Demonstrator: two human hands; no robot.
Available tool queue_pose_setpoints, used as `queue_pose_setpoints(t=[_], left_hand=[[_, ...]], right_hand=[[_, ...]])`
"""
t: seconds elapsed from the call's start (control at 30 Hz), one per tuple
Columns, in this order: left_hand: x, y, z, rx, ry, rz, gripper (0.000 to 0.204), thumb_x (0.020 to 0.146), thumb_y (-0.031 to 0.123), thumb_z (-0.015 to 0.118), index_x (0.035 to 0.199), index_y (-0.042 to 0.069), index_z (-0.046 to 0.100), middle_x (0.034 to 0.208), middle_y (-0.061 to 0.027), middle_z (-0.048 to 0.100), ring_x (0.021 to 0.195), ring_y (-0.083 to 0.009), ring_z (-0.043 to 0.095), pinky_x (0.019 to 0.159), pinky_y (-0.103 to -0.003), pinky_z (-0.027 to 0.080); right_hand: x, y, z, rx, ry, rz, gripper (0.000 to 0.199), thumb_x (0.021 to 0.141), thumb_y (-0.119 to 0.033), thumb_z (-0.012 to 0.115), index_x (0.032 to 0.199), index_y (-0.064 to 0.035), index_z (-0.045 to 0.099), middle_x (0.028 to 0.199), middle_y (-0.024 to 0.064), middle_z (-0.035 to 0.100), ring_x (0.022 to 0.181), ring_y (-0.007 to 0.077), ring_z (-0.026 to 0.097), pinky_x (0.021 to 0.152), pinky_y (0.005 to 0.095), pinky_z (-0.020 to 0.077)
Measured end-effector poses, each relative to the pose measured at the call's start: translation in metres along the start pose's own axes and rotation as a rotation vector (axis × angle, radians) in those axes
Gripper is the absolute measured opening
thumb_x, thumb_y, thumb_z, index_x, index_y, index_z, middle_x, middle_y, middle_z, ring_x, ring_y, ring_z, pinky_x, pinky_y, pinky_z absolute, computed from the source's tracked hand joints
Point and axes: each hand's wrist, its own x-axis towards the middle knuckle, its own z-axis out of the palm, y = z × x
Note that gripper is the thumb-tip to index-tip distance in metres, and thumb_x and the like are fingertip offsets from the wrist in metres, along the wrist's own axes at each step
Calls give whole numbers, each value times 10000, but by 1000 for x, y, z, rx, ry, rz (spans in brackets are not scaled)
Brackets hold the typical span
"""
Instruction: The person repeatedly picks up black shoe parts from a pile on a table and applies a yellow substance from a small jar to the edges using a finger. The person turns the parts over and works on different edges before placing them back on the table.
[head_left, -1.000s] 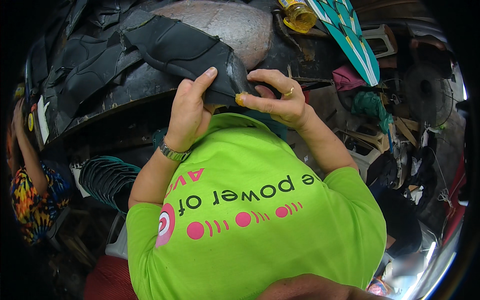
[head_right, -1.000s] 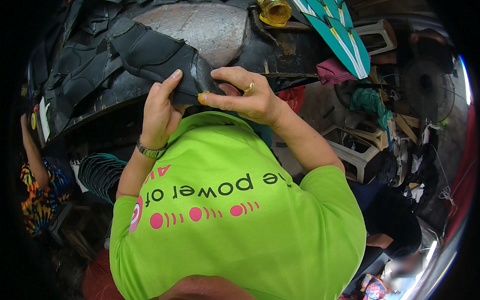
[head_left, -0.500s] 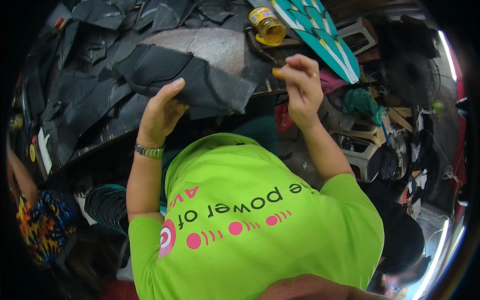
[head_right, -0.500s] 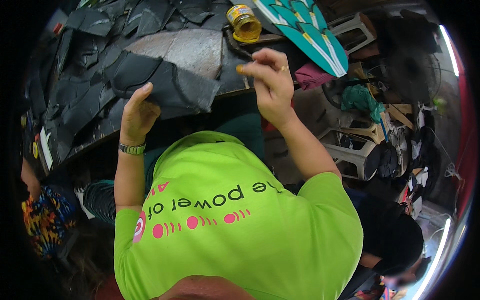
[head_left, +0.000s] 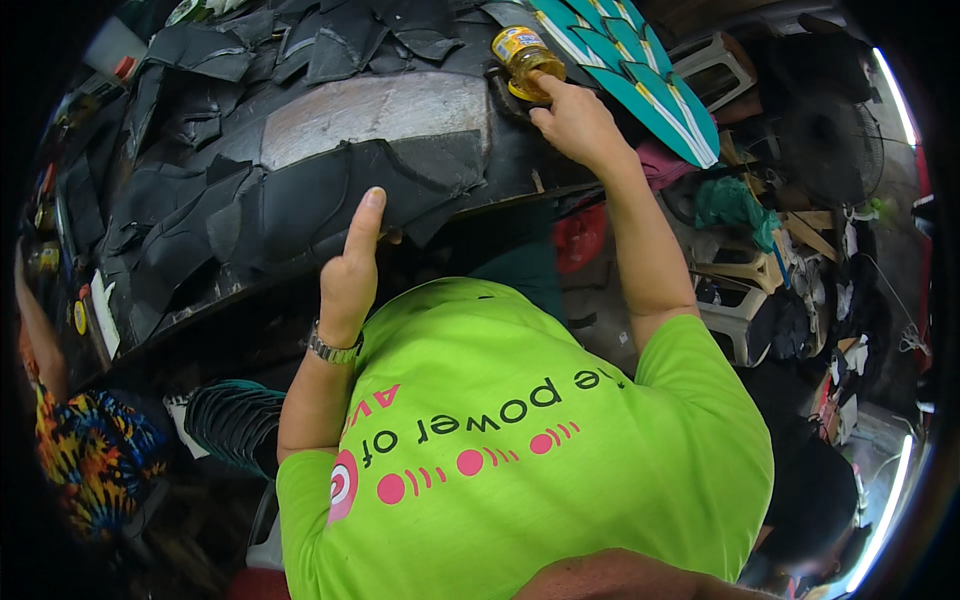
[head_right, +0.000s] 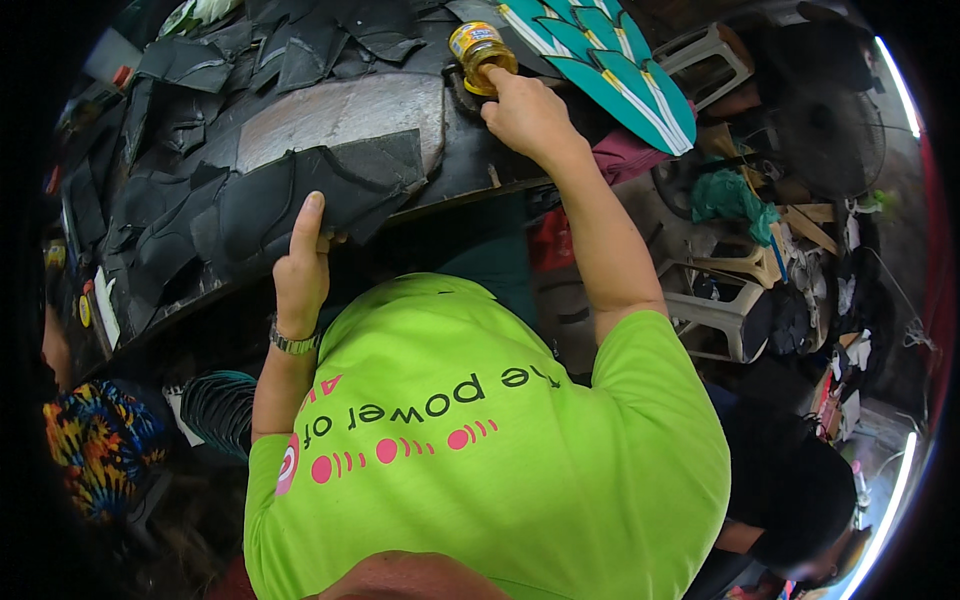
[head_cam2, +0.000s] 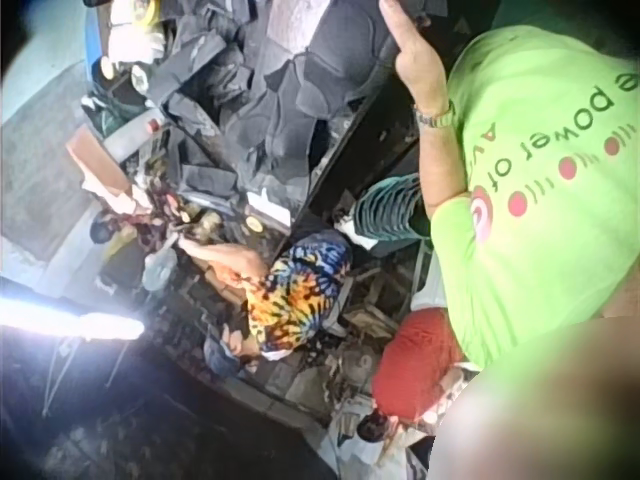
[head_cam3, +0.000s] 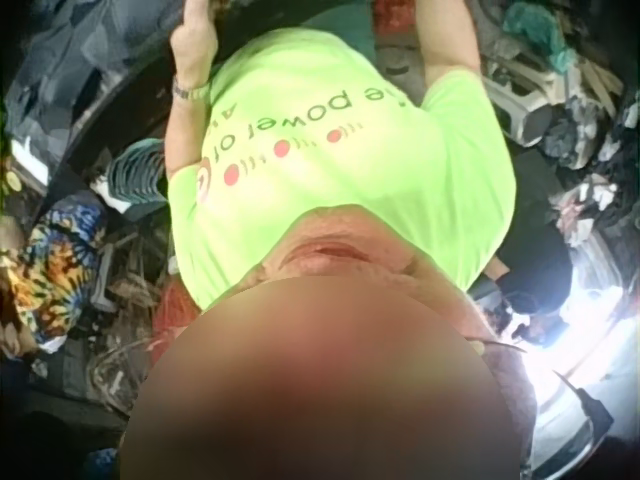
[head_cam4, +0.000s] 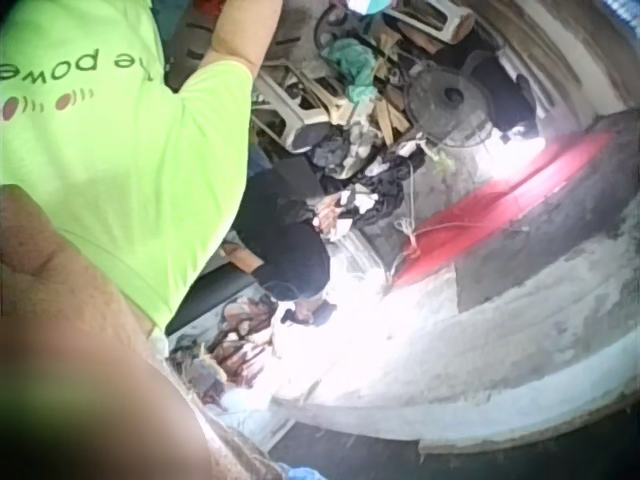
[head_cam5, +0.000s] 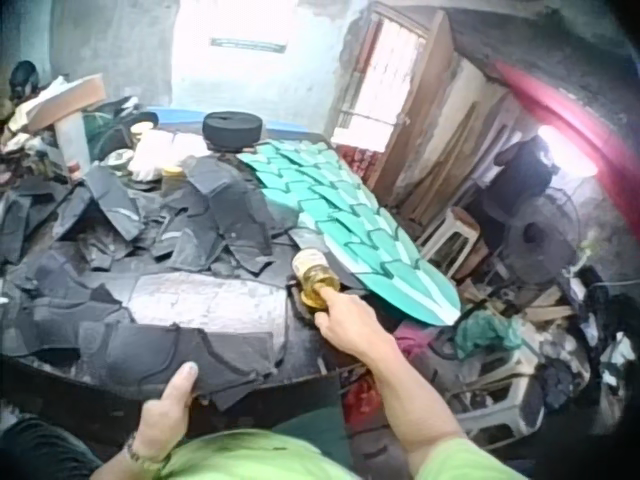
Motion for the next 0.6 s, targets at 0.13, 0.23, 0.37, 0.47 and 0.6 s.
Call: queue_pose_setpoints(t=[0.13,0.23,0.37,0.47,0.6], left_hand=[[7,1,3,-507,132,-278,218,984,223,620,1092,39,665,998,-57,700,826,-138,651,719,-298,515],[13,9,8,-593,157,-270,226,983,229,622,1090,35,666,993,-51,692,829,-130,639,747,-299,517],[19,13,15,-677,193,-302,227,982,227,627,1081,26,670,992,-47,684,821,-126,629,773,-312,530],[21,11,17,-681,195,-295,216,984,221,623,1087,36,667,1008,-45,690,854,-129,641,768,-316,534],[20,10,18,-680,199,-298,217,989,226,615,1095,42,662,1017,-45,692,883,-128,649,757,-313,536]], right_hand=[[-15,-7,-5,-26,43,-2,390,823,-126,567,1211,-90,575,973,243,683,917,423,657,811,517,514],[-32,-12,-14,-17,102,-52,286,823,-79,537,1087,-92,644,905,194,665,857,405,647,769,504,504],[-61,-28,-14,519,51,-230,271,833,52,517,1052,-3,667,808,54,600,652,143,556,632,264,456],[-88,-45,0,1228,-171,-66,291,877,47,555,1128,-20,685,903,21,558,666,35,536,589,191,410],[-100,-56,25,1148,-98,-273,529,891,90,559,1403,-40,529,1063,38,531,708,56,509,633,186,433]])
